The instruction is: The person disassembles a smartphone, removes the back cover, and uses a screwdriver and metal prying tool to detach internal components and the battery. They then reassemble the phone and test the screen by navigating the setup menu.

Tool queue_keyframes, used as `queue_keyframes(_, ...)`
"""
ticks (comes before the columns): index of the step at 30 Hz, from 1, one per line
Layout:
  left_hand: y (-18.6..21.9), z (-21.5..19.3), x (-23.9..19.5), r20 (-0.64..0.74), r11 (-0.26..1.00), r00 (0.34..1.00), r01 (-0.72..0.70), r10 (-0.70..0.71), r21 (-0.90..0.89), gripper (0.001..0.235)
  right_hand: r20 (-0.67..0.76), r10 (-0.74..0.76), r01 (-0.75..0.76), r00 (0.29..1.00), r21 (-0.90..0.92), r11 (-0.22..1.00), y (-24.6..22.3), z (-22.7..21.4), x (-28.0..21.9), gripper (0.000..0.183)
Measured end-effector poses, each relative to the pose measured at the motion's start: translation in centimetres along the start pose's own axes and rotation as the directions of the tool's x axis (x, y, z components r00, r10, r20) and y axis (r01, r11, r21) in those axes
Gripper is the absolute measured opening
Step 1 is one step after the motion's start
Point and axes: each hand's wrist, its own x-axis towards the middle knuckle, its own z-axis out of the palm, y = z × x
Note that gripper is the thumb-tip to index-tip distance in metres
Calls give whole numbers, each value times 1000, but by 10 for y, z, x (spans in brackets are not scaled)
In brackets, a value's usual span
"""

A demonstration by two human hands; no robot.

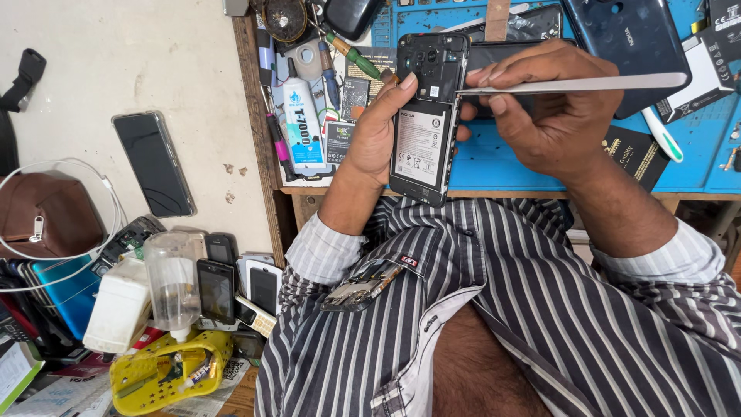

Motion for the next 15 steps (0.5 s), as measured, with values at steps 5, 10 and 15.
queue_keyframes(5,-1,0,0,-3,999,1000,17,-17,-32,47,19,-3,4,1000,-54,999,-2,-1,-1,12)
queue_keyframes(10,-2,0,0,-3,1000,1000,18,-18,-19,47,28,-6,7,1000,-59,998,-2,-2,0,12)
queue_keyframes(15,-3,4,-1,-16,1000,1000,-4,4,15,44,11,13,-13,1000,-17,1000,3,-2,-7,10)
